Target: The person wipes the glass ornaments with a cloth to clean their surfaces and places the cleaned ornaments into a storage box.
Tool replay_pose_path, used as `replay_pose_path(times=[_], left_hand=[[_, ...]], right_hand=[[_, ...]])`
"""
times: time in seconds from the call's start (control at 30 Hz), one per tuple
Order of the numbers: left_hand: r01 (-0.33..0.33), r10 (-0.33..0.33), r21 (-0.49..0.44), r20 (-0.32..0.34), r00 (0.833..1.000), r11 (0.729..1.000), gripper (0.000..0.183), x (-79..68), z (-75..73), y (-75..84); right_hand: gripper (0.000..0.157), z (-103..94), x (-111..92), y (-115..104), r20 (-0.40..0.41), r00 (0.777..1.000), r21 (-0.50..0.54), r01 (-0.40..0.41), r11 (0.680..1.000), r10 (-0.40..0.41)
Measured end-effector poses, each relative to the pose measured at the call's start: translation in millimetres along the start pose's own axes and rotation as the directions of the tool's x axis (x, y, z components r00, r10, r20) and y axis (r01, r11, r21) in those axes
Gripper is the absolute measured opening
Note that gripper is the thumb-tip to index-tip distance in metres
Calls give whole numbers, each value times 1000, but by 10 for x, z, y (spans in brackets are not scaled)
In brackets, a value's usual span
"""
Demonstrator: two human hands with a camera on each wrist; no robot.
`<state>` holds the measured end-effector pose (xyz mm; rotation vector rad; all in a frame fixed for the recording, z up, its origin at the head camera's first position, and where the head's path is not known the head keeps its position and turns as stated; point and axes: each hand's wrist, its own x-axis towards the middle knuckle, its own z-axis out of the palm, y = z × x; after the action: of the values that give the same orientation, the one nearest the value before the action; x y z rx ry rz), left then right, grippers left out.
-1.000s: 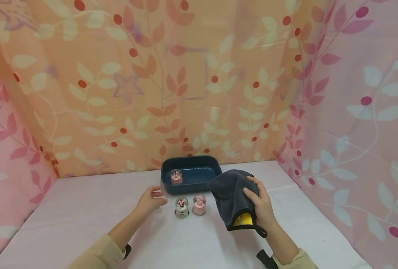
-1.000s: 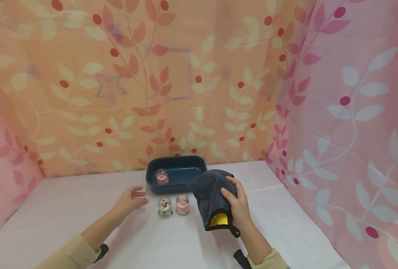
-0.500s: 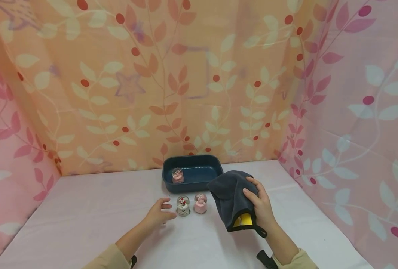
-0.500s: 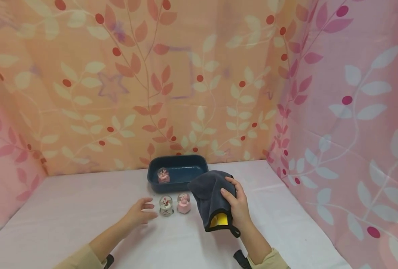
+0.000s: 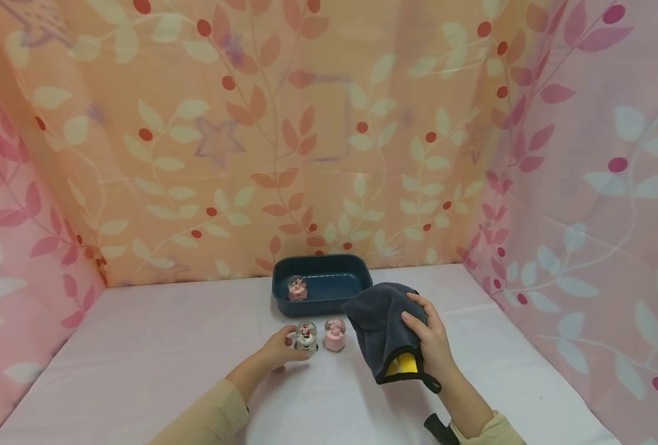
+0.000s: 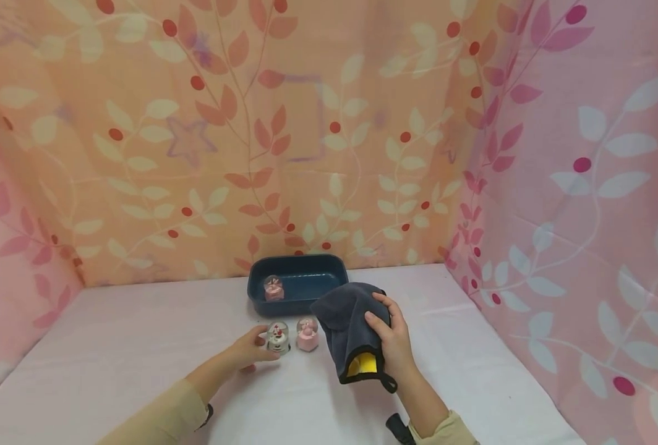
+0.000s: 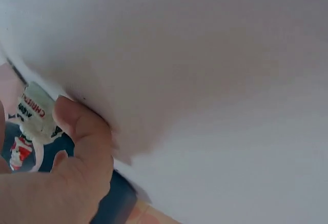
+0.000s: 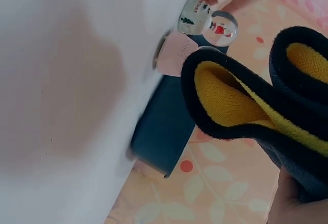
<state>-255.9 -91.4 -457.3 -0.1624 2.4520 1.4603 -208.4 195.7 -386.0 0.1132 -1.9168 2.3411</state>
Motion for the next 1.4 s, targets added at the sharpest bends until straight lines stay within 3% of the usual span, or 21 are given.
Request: replay_pose_path(times=[0.13,0.4,0.73,0.87,0.93,1.03,1.2,1.3,1.4], left_hand=[[50,-48,43,-45,998,998,77,68,77,74],[126,-126,-12,-88,988,992,79,154,95,117],[54,-30,162,-150,988,985,76,170,198,120],[66,-34,188,-170,985,980,71,156,213,121],[79,-49,172,-173,984,982,71,142,208,122],[87,-73,70,-178,981,994,66,119,202,107],[32,-51,-111,-166,985,993,56,43,191,90],[3,-24,-135,-156,988,991,52,-22,159,104],[-8,-4,-80,-147,989,997,49,-101,113,117]], right_hand=[[36,-8,12,2,-4,1000,-13,-1,1000,1],[37,22,47,1,-3,1000,-13,4,1000,-4],[40,59,47,23,-4,1000,-18,-16,1000,16],[42,53,29,31,-1,1000,-41,-24,999,24],[42,49,24,35,-6,1000,-45,-27,999,27],[40,41,23,46,-5,1000,-27,-20,999,20],[36,28,16,68,-1,1000,22,1,1000,-1],[35,29,10,78,-2,1000,35,-1,999,1],[35,37,2,83,-1,1000,39,-7,999,7]])
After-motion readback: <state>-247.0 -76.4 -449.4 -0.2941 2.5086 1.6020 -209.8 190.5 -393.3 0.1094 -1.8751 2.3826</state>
